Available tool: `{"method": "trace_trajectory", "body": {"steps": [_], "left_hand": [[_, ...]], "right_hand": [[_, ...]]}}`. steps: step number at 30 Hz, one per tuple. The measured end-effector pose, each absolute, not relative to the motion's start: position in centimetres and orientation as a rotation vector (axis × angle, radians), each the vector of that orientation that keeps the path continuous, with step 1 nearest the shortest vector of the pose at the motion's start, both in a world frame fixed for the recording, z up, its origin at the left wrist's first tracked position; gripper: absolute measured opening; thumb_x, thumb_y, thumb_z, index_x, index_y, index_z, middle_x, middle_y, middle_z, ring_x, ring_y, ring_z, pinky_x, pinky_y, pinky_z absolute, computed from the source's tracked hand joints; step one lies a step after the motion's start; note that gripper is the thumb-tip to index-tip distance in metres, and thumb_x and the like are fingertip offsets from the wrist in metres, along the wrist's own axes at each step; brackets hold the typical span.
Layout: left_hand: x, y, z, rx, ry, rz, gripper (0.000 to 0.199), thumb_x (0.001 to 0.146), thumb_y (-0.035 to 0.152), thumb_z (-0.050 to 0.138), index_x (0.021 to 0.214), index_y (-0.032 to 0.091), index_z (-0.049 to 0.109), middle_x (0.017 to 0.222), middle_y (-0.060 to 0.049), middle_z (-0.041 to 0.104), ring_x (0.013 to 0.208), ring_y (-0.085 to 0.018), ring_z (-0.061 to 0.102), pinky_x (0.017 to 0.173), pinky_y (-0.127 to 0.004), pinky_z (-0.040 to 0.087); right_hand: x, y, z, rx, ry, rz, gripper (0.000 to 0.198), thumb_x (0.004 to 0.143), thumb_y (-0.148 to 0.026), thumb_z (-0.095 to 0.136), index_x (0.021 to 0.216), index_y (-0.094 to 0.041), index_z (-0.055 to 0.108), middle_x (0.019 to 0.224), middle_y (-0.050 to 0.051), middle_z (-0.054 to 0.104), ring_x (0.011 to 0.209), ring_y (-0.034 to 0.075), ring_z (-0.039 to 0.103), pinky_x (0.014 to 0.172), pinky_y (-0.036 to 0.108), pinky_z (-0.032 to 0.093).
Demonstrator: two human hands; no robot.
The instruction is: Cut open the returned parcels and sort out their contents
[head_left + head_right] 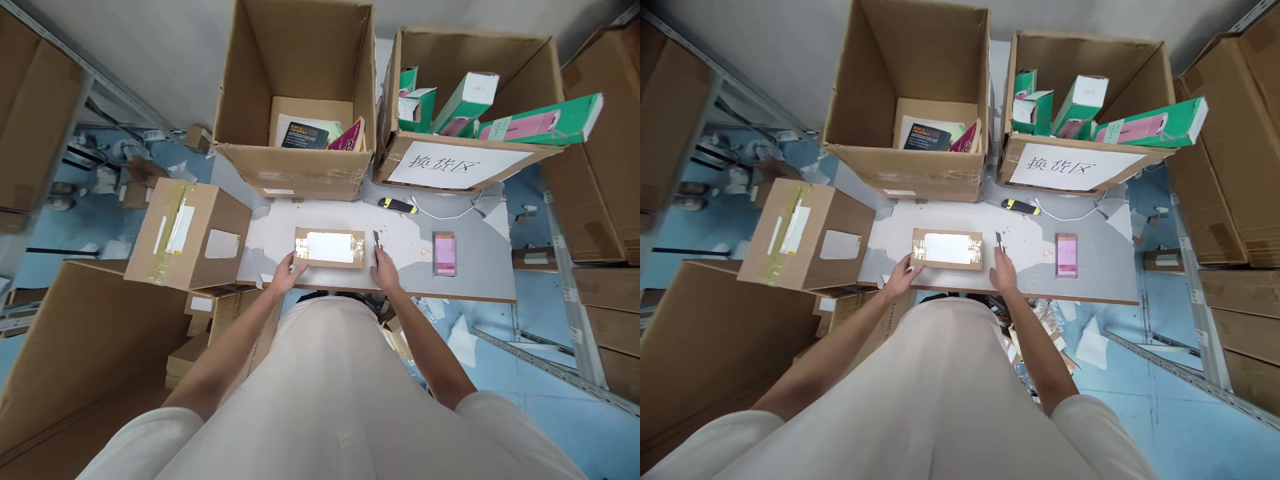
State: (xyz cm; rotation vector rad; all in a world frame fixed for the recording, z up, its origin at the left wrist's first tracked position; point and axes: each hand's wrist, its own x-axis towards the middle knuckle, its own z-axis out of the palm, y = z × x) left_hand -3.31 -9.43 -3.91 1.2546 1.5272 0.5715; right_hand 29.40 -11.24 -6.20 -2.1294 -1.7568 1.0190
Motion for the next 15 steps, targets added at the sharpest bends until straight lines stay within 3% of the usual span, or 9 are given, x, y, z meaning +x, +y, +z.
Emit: {"method": "trace_trajectory", "body": {"steps": [3, 6, 10, 13, 15], "left_hand": [[-2.9, -9.4, -4.2, 1.218, 1.553, 0.640, 0.061, 0.083, 0.054, 0.055, 0.131, 0.017, 0.050, 0.128, -0.015, 0.059, 0.114, -0.028, 0.058, 0.093, -0.044, 0.048], [-2.7, -9.5, -4.6, 1.327, 1.635, 0.749, 0.064, 0.082, 0.051, 0.060, 0.133, 0.016, 0.046, 0.132, -0.018, 0.054, 0.116, -0.029, 0.057, 0.089, -0.044, 0.051], [-2.7, -9.6, -4.4, 1.848, 1.704, 0.913, 0.055, 0.083, 0.044, 0.063, 0.129, 0.018, 0.049, 0.135, -0.018, 0.050, 0.127, -0.030, 0.047, 0.101, -0.049, 0.044], [-2.7, -9.4, -4.3, 2.288, 1.399, 0.864, 0.031, 0.088, 0.033, 0.057, 0.116, 0.020, 0.060, 0.127, -0.014, 0.059, 0.128, -0.028, 0.048, 0.104, -0.048, 0.041], [-2.5, -9.2, -4.6, 2.444, 1.186, 0.797, 0.025, 0.092, 0.026, 0.050, 0.114, 0.020, 0.062, 0.122, -0.011, 0.064, 0.126, -0.025, 0.052, 0.103, -0.046, 0.043]], "right_hand": [[29.9, -10.8, -6.6, -2.559, -1.536, 0.927, 0.070, 0.083, -0.035, 0.055, 0.145, -0.013, 0.029, 0.134, 0.020, 0.046, 0.127, 0.033, 0.044, 0.103, 0.046, 0.038], [29.7, -10.4, -7.2, -2.655, -1.484, 0.958, 0.063, 0.082, -0.030, 0.057, 0.140, -0.013, 0.036, 0.126, 0.020, 0.049, 0.117, 0.033, 0.053, 0.096, 0.046, 0.043], [29.6, -9.8, -6.1, -2.626, -1.451, 0.891, 0.044, 0.083, -0.023, 0.051, 0.125, -0.008, 0.048, 0.120, 0.021, 0.051, 0.102, 0.028, 0.061, 0.089, 0.042, 0.048], [29.7, -9.2, -3.1, -2.474, -1.491, 0.843, 0.045, 0.091, -0.031, 0.041, 0.131, -0.012, 0.041, 0.115, 0.015, 0.057, 0.092, 0.022, 0.064, 0.082, 0.036, 0.051], [29.0, -8.6, -0.2, -2.190, -1.678, 0.855, 0.051, 0.095, -0.035, 0.035, 0.142, -0.017, 0.028, 0.111, 0.010, 0.062, 0.085, 0.019, 0.065, 0.079, 0.035, 0.052]]}}
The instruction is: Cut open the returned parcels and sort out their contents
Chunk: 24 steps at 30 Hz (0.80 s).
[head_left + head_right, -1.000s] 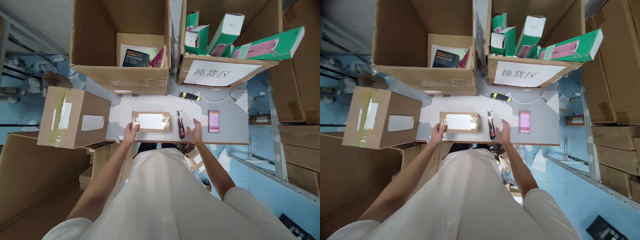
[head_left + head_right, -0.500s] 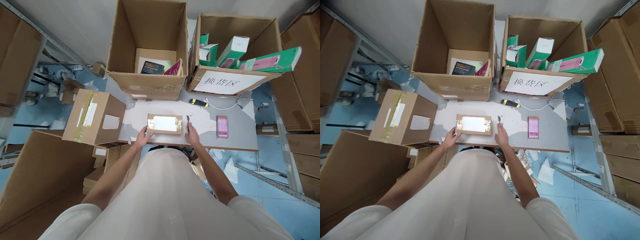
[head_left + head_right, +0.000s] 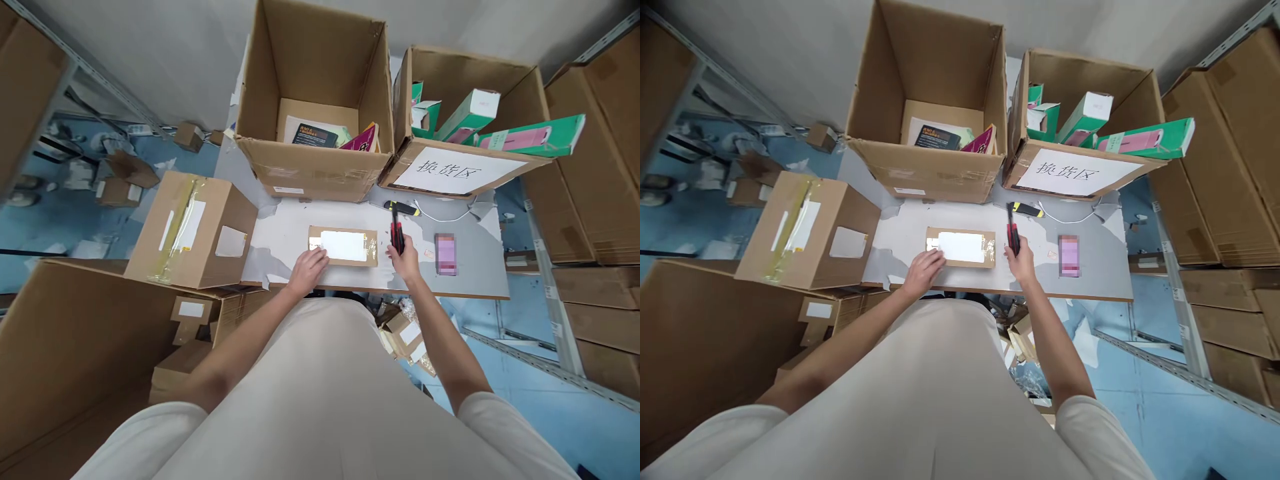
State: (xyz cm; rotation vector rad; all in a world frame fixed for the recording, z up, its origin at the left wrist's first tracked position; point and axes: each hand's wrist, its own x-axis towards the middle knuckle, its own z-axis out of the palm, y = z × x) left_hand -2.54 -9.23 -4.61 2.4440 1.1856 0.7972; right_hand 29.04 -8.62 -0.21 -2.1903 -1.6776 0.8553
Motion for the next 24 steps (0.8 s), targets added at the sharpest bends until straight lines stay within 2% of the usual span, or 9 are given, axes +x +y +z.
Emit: {"method": "trace_trajectory", "body": {"steps": [3, 6, 9, 15, 24], "left_hand": [[-2.4, -9.2, -5.4, 2.500, 1.107, 0.744, 0.030, 0.095, 0.016, 0.041, 0.117, 0.020, 0.061, 0.121, -0.010, 0.066, 0.124, -0.022, 0.054, 0.102, -0.046, 0.045], [-2.5, -9.4, -6.0, 2.503, 1.093, 0.725, 0.036, 0.094, 0.011, 0.038, 0.121, 0.020, 0.060, 0.125, -0.010, 0.064, 0.127, -0.021, 0.052, 0.104, -0.045, 0.044], [-2.5, -9.4, -6.1, 2.496, 1.075, 0.736, 0.036, 0.094, 0.011, 0.038, 0.122, 0.019, 0.060, 0.125, -0.011, 0.064, 0.129, -0.022, 0.051, 0.106, -0.046, 0.043], [-2.3, -9.1, -6.1, 2.377, 1.065, 0.732, 0.038, 0.094, 0.012, 0.035, 0.122, 0.017, 0.060, 0.126, -0.013, 0.063, 0.130, -0.022, 0.049, 0.108, -0.049, 0.041], [-2.6, -8.9, -6.6, 2.243, 1.032, 0.712, 0.041, 0.093, 0.010, 0.034, 0.122, 0.020, 0.061, 0.127, -0.011, 0.063, 0.130, -0.020, 0.049, 0.109, -0.047, 0.040]], "right_hand": [[26.3, -7.5, 3.9, -1.770, -2.220, 0.814, 0.055, 0.096, -0.038, 0.036, 0.149, -0.028, 0.022, 0.115, 0.008, 0.063, 0.089, 0.021, 0.065, 0.078, 0.035, 0.050], [22.7, -6.3, 6.2, -1.650, -2.790, 0.687, 0.053, 0.098, -0.036, 0.033, 0.150, -0.039, 0.020, 0.113, 0.007, 0.063, 0.091, 0.023, 0.065, 0.073, 0.032, 0.047], [20.2, -5.2, 6.7, -1.618, -3.107, 0.578, 0.055, 0.099, -0.032, 0.029, 0.150, -0.043, 0.012, 0.110, 0.008, 0.063, 0.086, 0.023, 0.066, 0.070, 0.030, 0.044], [18.5, -4.3, 7.2, -1.679, -3.244, 0.417, 0.064, 0.096, -0.016, 0.028, 0.150, -0.043, 0.007, 0.110, 0.010, 0.062, 0.084, 0.021, 0.067, 0.070, 0.029, 0.043], [18.1, -4.7, 6.6, -1.747, -3.276, 0.359, 0.069, 0.094, -0.012, 0.027, 0.150, -0.041, 0.000, 0.109, 0.012, 0.062, 0.082, 0.021, 0.067, 0.068, 0.029, 0.043]]}}
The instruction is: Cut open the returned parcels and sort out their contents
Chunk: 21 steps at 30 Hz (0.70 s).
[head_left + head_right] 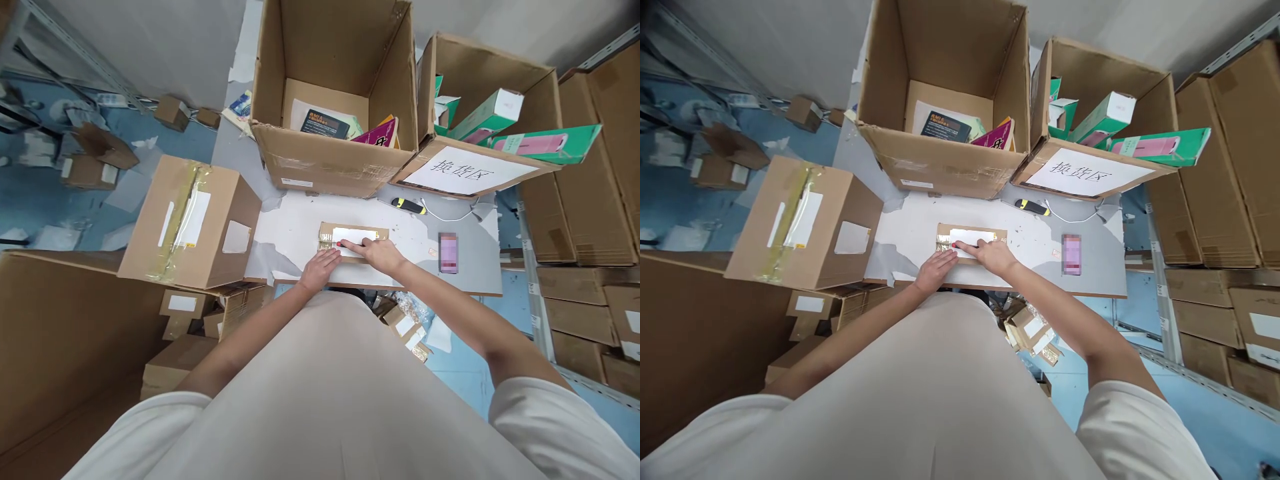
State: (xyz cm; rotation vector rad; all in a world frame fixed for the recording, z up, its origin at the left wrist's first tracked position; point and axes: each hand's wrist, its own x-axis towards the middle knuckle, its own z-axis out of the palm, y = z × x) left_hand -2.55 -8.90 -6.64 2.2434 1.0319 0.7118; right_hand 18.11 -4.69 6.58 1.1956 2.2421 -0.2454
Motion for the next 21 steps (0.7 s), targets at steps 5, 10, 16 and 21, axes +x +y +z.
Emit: {"method": "trace_trajectory", "body": {"steps": [5, 10, 16, 21], "left_hand": [[-2.7, -8.6, -6.7, 2.287, 1.022, 0.679, 0.041, 0.094, 0.012, 0.031, 0.120, 0.018, 0.062, 0.125, -0.011, 0.064, 0.128, -0.021, 0.052, 0.107, -0.046, 0.042], [-2.9, -8.6, -6.5, 2.257, 0.995, 0.671, 0.041, 0.093, 0.012, 0.033, 0.122, 0.019, 0.061, 0.127, -0.011, 0.063, 0.129, -0.021, 0.050, 0.109, -0.047, 0.041], [-2.9, -8.5, -6.3, 2.220, 0.997, 0.654, 0.041, 0.094, 0.014, 0.032, 0.120, 0.020, 0.063, 0.127, -0.011, 0.063, 0.129, -0.021, 0.050, 0.109, -0.048, 0.041], [-3.0, -8.2, -6.1, 2.204, 0.994, 0.623, 0.042, 0.093, 0.013, 0.032, 0.122, 0.021, 0.062, 0.127, -0.010, 0.063, 0.128, -0.021, 0.051, 0.109, -0.047, 0.041]], "right_hand": [[17.9, -4.6, 6.5, 1.161, 2.263, -0.259, 0.070, 0.094, -0.011, 0.026, 0.150, -0.042, -0.002, 0.110, 0.012, 0.061, 0.081, 0.022, 0.067, 0.067, 0.030, 0.044], [19.3, -5.1, 6.6, 1.237, 2.195, -0.308, 0.071, 0.092, -0.009, 0.028, 0.151, -0.040, 0.000, 0.108, 0.013, 0.062, 0.081, 0.021, 0.065, 0.068, 0.029, 0.044], [23.5, -6.3, 8.0, 1.296, 2.114, -0.284, 0.072, 0.089, -0.006, 0.029, 0.150, -0.043, 0.014, 0.104, 0.013, 0.064, 0.074, 0.021, 0.066, 0.065, 0.032, 0.043], [29.9, -8.8, 9.3, 1.543, 1.991, -0.278, 0.070, 0.086, -0.008, 0.034, 0.146, -0.042, 0.029, 0.090, 0.012, 0.064, 0.069, 0.020, 0.064, 0.064, 0.033, 0.043]]}}
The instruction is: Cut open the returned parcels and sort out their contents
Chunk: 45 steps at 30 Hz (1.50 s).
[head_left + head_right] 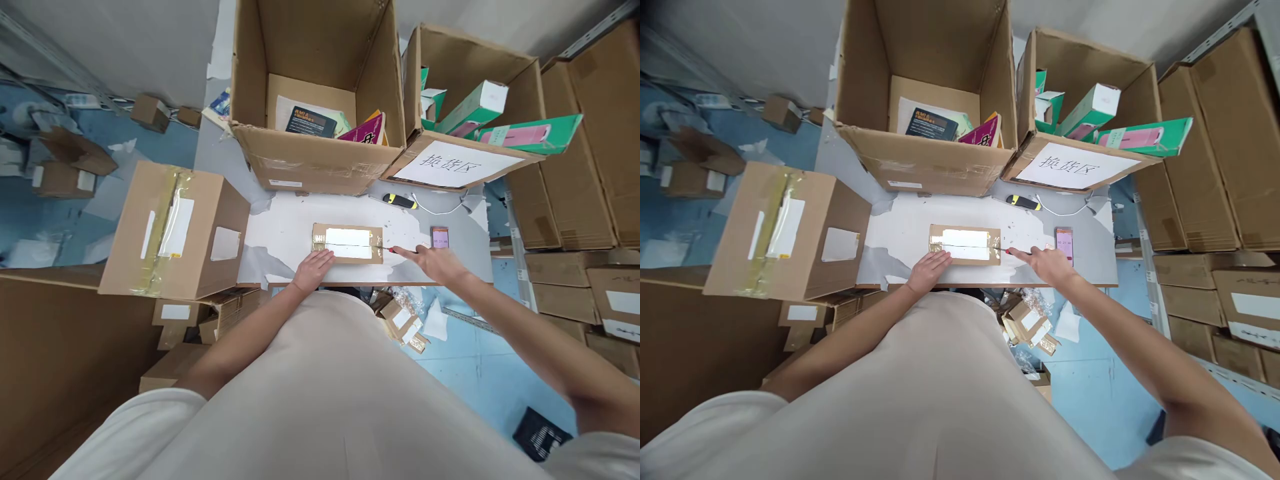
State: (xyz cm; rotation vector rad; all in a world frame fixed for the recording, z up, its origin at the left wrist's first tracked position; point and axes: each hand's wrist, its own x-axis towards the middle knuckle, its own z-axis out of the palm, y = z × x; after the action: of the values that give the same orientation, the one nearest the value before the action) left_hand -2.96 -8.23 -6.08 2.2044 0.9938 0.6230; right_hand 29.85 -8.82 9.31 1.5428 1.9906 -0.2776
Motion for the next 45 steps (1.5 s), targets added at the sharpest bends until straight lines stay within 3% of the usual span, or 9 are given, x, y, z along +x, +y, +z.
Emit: {"method": "trace_trajectory", "body": {"steps": [3, 7, 12, 16, 19, 23, 31, 37, 45], "left_hand": [[-2.9, -8.1, -5.9, 2.214, 0.997, 0.610, 0.042, 0.092, 0.012, 0.033, 0.121, 0.021, 0.062, 0.126, -0.010, 0.064, 0.127, -0.023, 0.052, 0.108, -0.048, 0.042], [-2.5, -8.3, -4.8, 2.225, 1.049, 0.596, 0.040, 0.090, 0.011, 0.036, 0.117, 0.021, 0.064, 0.124, -0.011, 0.064, 0.124, -0.024, 0.055, 0.106, -0.047, 0.041], [-2.2, -7.9, -2.5, 2.310, 1.102, 0.507, 0.036, 0.086, 0.027, 0.055, 0.122, 0.023, 0.059, 0.123, -0.013, 0.062, 0.121, -0.031, 0.054, 0.107, -0.050, 0.035], [-1.7, -5.9, -1.6, 2.374, 1.170, 0.478, 0.083, 0.065, 0.047, 0.078, 0.137, 0.020, 0.045, 0.146, -0.019, 0.040, 0.136, -0.040, 0.034, 0.114, -0.057, 0.017], [-1.0, -4.2, -1.6, 2.360, 1.232, 0.436, 0.111, 0.052, 0.060, 0.081, 0.143, 0.016, 0.035, 0.155, -0.022, 0.021, 0.142, -0.045, 0.017, 0.112, -0.065, 0.002], [-0.1, -2.7, -1.9, 2.345, 1.206, 0.339, 0.119, 0.048, 0.065, 0.079, 0.144, 0.013, 0.032, 0.152, -0.024, 0.026, 0.140, -0.046, 0.017, 0.112, -0.065, -0.001], [0.0, -2.0, -1.9, 2.321, 1.157, 0.379, 0.117, 0.042, 0.047, 0.085, 0.142, 0.014, 0.036, 0.138, -0.021, 0.042, 0.127, -0.045, 0.034, 0.111, -0.060, 0.017], [0.2, -2.0, -1.9, 2.363, 1.153, 0.356, 0.114, 0.044, 0.048, 0.083, 0.140, 0.009, 0.036, 0.133, -0.021, 0.042, 0.123, -0.043, 0.035, 0.110, -0.056, 0.022], [0.1, -2.3, -1.5, 2.418, 1.206, 0.277, 0.110, 0.049, 0.052, 0.078, 0.141, 0.010, 0.033, 0.131, -0.020, 0.043, 0.122, -0.040, 0.037, 0.107, -0.055, 0.026]], "right_hand": [[32.5, -10.3, 10.0, 1.644, 2.001, -0.350, 0.062, 0.089, -0.014, 0.035, 0.144, -0.042, 0.035, 0.090, 0.011, 0.064, 0.067, 0.019, 0.062, 0.064, 0.033, 0.043], [34.4, -12.6, 10.3, 1.905, 2.021, -0.560, 0.052, 0.093, -0.034, 0.039, 0.145, -0.040, 0.036, 0.096, 0.008, 0.067, 0.071, 0.020, 0.062, 0.063, 0.031, 0.045], [31.8, -15.3, 6.6, 2.546, 1.650, -1.388, 0.063, 0.093, -0.047, 0.040, 0.150, -0.026, 0.027, 0.080, 0.002, 0.066, 0.049, 0.012, 0.055, 0.049, 0.026, 0.047], [28.9, -15.9, 3.2, 2.717, 1.474, -1.770, 0.068, 0.089, -0.052, 0.043, 0.150, -0.024, 0.029, 0.077, 0.000, 0.061, 0.045, 0.009, 0.050, 0.043, 0.024, 0.045], [28.7, -16.3, 2.1, 2.743, 1.451, -1.897, 0.071, 0.087, -0.053, 0.045, 0.150, -0.024, 0.028, 0.076, -0.001, 0.059, 0.045, 0.009, 0.048, 0.043, 0.025, 0.046], [29.3, -16.5, 2.0, 2.711, 1.426, -2.044, 0.073, 0.086, -0.052, 0.049, 0.150, -0.025, 0.027, 0.076, -0.002, 0.057, 0.044, 0.008, 0.048, 0.041, 0.024, 0.044], [30.4, -14.8, 2.6, 2.550, 1.477, -2.094, 0.071, 0.087, -0.047, 0.050, 0.150, -0.024, 0.026, 0.061, -0.007, 0.050, 0.038, 0.007, 0.043, 0.038, 0.021, 0.039], [32.1, -14.1, 4.2, 2.373, 1.637, -1.697, 0.062, 0.091, -0.037, 0.048, 0.149, -0.027, 0.031, 0.054, -0.007, 0.052, 0.038, 0.009, 0.046, 0.041, 0.021, 0.042], [30.0, -16.3, 5.9, 2.305, 1.799, -1.304, 0.057, 0.094, -0.034, 0.041, 0.149, -0.024, 0.032, 0.061, -0.001, 0.061, 0.045, 0.013, 0.054, 0.054, 0.026, 0.048]]}}
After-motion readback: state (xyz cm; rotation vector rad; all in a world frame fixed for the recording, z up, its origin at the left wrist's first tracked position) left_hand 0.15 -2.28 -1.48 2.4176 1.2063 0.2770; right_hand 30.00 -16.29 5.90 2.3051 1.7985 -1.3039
